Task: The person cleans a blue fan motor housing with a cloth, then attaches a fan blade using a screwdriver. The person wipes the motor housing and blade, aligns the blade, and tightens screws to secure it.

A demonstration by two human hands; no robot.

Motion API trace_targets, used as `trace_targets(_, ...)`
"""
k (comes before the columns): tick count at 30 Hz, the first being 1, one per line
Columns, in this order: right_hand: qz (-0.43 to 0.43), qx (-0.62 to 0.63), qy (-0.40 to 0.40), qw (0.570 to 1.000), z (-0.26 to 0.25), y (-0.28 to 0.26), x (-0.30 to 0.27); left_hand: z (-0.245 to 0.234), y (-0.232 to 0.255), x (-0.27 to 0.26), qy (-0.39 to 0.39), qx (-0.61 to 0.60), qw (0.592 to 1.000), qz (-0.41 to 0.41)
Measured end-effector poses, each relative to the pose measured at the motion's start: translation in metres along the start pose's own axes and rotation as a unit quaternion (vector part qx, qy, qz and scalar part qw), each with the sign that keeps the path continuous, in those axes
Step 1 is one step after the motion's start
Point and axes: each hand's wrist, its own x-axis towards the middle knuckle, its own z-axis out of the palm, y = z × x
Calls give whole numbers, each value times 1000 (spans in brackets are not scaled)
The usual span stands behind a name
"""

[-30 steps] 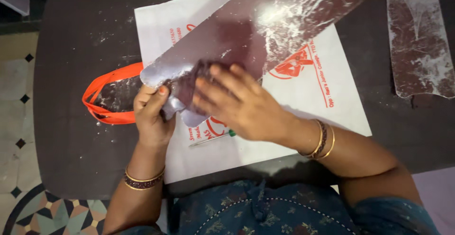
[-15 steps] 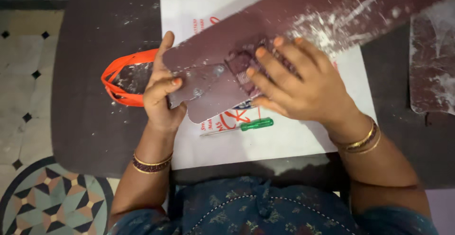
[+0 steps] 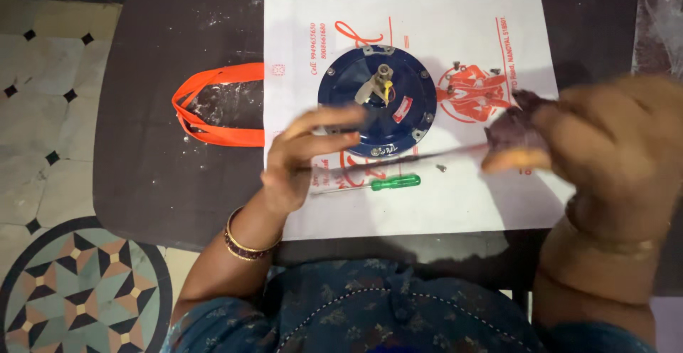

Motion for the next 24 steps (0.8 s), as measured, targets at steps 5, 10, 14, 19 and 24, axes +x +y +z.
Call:
trace_targets(5, -28, -18, 53, 998, 84, 46, 1, -6, -48, -41, 34, 14, 969, -245)
trace_targets(10, 155, 166, 179, 957, 146, -10, 11, 11, -81, -56, 141, -68, 954, -257)
trace_targets(14, 115, 167, 39, 979, 144, -83, 31, 18, -77, -46, 143, -118, 934, -305)
trace_targets(19, -5, 263, -44, 964, 115, -124, 44, 19, -59, -27, 219, -287, 862, -356)
trace_targets(24, -153, 194, -10, 969, 107, -111, 41, 6, -44, -11, 240, -324, 874, -271)
